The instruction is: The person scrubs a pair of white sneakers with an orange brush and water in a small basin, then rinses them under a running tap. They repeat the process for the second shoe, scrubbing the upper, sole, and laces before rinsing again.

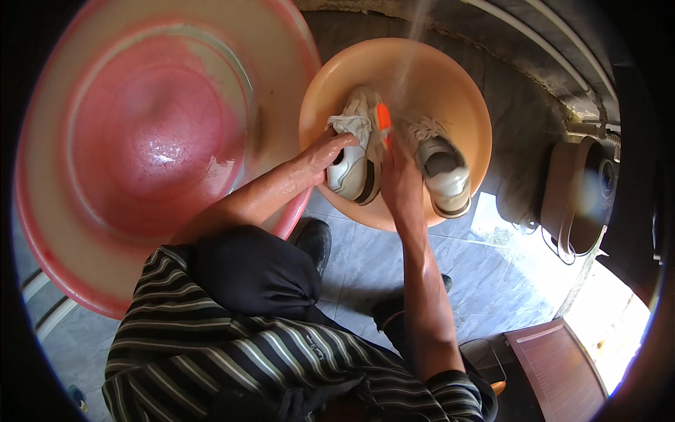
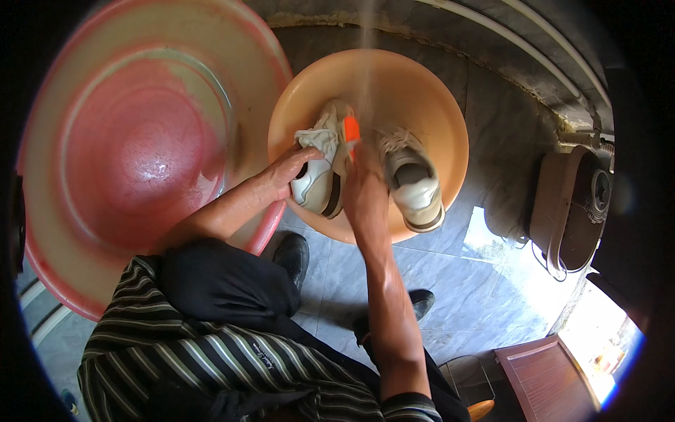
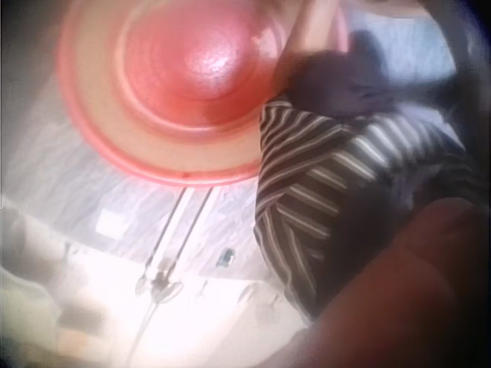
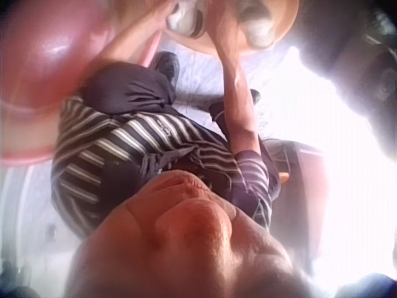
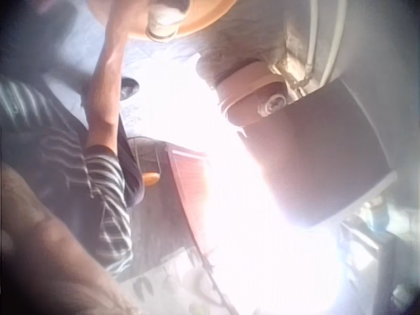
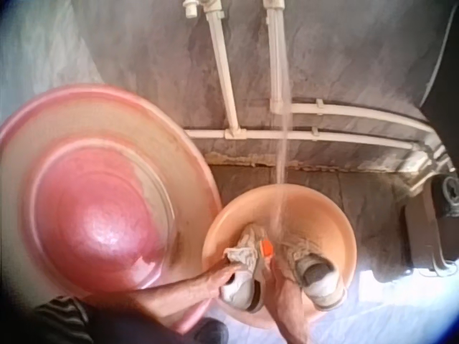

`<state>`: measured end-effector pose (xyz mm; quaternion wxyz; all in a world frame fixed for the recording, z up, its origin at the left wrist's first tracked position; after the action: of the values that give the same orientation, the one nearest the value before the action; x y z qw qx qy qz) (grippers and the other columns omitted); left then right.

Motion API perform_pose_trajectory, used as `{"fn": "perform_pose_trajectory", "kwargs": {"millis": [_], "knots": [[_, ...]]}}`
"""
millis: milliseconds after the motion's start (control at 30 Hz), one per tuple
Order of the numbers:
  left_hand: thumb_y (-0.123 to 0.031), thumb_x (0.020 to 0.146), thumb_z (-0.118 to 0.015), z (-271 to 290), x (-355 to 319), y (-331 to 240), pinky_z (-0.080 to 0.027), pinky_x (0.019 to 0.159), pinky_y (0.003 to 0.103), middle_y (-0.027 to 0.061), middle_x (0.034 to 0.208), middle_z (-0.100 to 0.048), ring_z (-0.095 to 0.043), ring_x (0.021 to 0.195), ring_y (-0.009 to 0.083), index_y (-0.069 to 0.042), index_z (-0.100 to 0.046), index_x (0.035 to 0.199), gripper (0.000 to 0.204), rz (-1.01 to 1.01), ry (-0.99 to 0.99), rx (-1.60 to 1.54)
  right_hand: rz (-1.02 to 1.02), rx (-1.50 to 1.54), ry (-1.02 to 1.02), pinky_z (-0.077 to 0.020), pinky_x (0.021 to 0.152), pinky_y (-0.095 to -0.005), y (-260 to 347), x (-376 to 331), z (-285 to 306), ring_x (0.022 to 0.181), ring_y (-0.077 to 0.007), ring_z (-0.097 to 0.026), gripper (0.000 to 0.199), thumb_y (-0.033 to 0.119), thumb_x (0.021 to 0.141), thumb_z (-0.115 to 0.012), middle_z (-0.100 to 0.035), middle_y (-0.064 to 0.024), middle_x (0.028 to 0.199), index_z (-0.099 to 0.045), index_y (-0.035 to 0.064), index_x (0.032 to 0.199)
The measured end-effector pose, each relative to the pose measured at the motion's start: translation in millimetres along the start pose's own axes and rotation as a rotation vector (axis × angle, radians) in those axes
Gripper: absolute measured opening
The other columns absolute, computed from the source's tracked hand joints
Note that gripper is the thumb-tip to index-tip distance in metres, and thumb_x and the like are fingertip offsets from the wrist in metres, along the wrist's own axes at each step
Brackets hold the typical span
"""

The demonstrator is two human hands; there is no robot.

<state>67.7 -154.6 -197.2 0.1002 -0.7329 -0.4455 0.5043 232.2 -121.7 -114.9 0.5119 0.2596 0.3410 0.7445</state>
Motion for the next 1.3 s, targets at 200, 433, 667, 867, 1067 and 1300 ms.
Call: {"fn": "perform_pose_trajectory", "kwargs": {"millis": [200,433,667,867,1067,1300], "knots": [[-0.054,0.097,-0.061,-38,20,-5,-0.047,0.095,0.033,0.0047,0.115,-0.065,-0.057,0.104,0.0144,-0.002,-0.063,0.127,0.06,-0.113,0.251,0.534,-0.231,-0.075,0.114,-0.0489,0.088,-0.0535,-31,23,-11,0.107,-0.0484,-0.064,0.035,0.016,0.1,-0.056,-0.065,-0.0357,0.106,-0.058,-0.0017,0.13],[-0.076,0.097,-0.04,-39,49,25,-0.043,0.102,0.037,0.0196,0.116,-0.068,-0.06,0.116,0.0277,0.002,-0.064,0.127,0.086,-0.21,0.106,0.77,-0.352,0.105,0.092,-0.0481,0.084,-0.0529,-82,64,-32,0.101,-0.0442,-0.066,0.039,0.033,0.103,-0.047,-0.068,-0.0314,0.1,-0.063,-0.0008,0.116],[-0.078,0.095,-0.045,-56,26,10,-0.045,0.1,0.039,0.0185,0.117,-0.069,-0.062,0.112,0.0275,0.004,-0.058,0.136,0.092,-0.386,0.173,0.645,-0.15,0.04,0.041,-0.0504,0.083,-0.0506,-29,4,-1,0.102,-0.0517,-0.061,0.029,0.014,0.103,-0.047,-0.066,-0.0324,0.104,-0.059,0.0015,0.125],[-0.047,0.105,-0.051,-63,-16,-28,-0.05,0.095,0.038,0.0165,0.122,-0.065,-0.064,0.108,0.0306,0.0,-0.061,0.129,0.054,-0.368,0.25,1.134,-0.266,-0.295,0.148,-0.052,0.076,-0.055,2,1,50,0.092,-0.0466,-0.068,0.028,0.017,0.1,-0.055,-0.07,-0.0274,0.097,-0.06,0.0111,0.127],[-0.009,0.089,-0.066,-79,-26,-28,-0.048,0.09,0.046,0.0161,0.11,-0.056,-0.058,0.107,0.0362,-0.006,-0.068,0.109,0.021,-0.861,0.084,1.575,-0.503,-0.351,0.103,-0.0545,0.077,-0.0508,48,-34,138,0.088,-0.0436,-0.07,0.027,0.018,0.098,-0.061,-0.072,-0.0247,0.092,-0.06,0.0109,0.125],[0.002,0.083,-0.064,-89,5,-45,-0.049,0.099,0.04,0.0119,0.118,-0.053,-0.054,0.116,0.0298,-0.011,-0.072,0.11,0.031,-1.188,0.138,1.642,-0.478,-0.506,0.014,-0.0552,0.066,-0.0376,81,-46,221,0.072,-0.0238,-0.072,0.026,0.018,0.098,-0.066,-0.073,-0.0174,0.086,-0.067,0.0077,0.122]]}}
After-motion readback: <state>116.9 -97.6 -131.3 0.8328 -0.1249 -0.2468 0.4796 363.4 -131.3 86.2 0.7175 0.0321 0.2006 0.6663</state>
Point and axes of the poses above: each hand's wrist, its own x-axis towards the middle knuckle, its own z-axis out of the back of the hand, y = z × x, the point moved 5 cm from there along x, towards the middle knuckle
